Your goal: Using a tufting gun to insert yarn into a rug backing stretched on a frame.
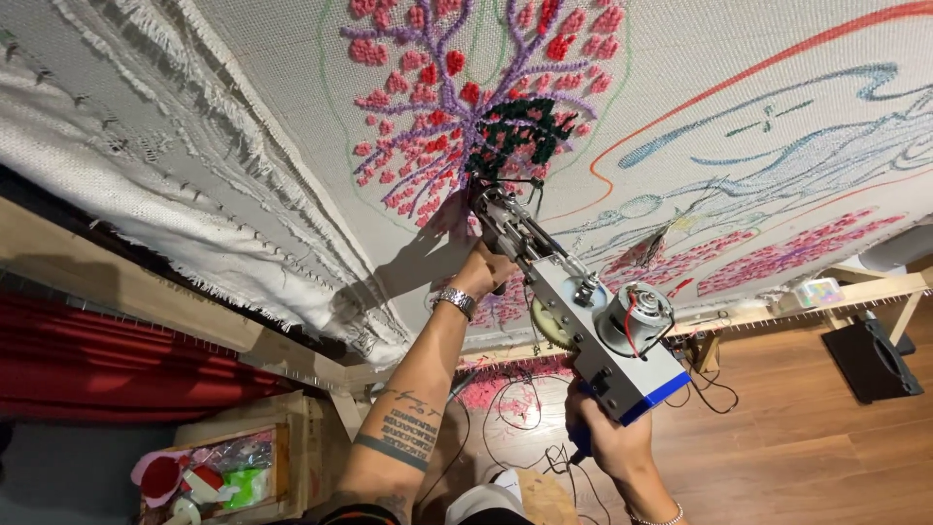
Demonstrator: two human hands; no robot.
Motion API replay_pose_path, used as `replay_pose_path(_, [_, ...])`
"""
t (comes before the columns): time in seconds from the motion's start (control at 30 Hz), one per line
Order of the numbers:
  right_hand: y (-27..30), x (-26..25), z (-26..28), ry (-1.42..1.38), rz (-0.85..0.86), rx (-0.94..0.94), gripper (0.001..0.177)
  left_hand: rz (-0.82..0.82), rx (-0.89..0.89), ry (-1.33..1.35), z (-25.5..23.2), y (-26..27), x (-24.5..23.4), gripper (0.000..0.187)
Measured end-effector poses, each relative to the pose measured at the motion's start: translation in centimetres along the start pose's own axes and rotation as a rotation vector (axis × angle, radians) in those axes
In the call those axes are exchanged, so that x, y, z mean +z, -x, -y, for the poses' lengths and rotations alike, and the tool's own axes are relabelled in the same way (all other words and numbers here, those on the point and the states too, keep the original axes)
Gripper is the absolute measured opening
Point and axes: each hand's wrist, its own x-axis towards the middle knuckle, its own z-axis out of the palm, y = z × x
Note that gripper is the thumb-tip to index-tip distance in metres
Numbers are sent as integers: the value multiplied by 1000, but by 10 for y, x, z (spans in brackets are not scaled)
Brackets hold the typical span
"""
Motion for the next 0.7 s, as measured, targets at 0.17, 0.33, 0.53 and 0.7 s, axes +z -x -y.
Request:
replay_pose_path(0.17, [0,5,4,1,12,-5,31,34,83,-32,21,-11,4,10])
replay_pose_path(0.33, [0,7,8,4,28,-6,31,20,36,2,55,-25,8,14])
replay_pose_path(0.53, [1,-2,-7,12,24,-27,27,-6,-85,71,58,14,-27,32])
replay_pose_path(0.7, [1,1,2,28,13,4,30,79,-193,-24,-74,20,-21,29])
